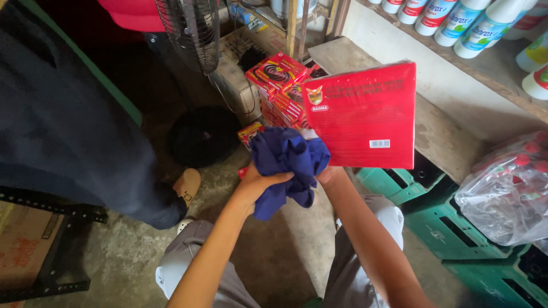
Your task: Wiping down boxes of mosquito coils with a cloth and stacking them on the floor in a store's storage area.
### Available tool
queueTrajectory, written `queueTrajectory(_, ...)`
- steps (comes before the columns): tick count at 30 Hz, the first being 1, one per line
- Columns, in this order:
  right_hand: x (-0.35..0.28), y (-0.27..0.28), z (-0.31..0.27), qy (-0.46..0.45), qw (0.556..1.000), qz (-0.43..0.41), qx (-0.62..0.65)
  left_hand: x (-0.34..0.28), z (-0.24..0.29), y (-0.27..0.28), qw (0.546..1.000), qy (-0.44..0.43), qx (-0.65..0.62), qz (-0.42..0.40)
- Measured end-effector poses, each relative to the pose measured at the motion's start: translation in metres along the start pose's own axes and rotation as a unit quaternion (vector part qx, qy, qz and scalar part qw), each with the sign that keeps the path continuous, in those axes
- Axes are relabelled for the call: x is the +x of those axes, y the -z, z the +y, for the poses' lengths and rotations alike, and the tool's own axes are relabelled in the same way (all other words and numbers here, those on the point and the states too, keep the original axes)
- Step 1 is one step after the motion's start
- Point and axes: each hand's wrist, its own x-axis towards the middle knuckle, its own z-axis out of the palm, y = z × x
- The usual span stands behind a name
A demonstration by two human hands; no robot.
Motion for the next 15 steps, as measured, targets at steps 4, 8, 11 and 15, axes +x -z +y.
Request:
queueTrajectory(4,-0.012,0.003,0.004,-0.004,1.000,-0.002,-0.020,0.012,-0.015,0.006,0.990,-0.143,0.011,0.016)
queueTrajectory(8,-0.045,0.055,0.023,-0.011,0.999,-0.004,-0.040,0.017,-0.036,0.019,0.998,-0.018,0.057,-0.007)
queueTrajectory(11,-0.064,0.067,0.023,-0.010,0.998,-0.005,-0.054,0.026,-0.058,0.030,0.995,-0.008,0.103,-0.001)
queueTrajectory(15,-0.055,0.029,0.011,-0.017,0.997,-0.001,-0.075,0.032,-0.101,0.043,0.999,0.048,-0.022,0.011)
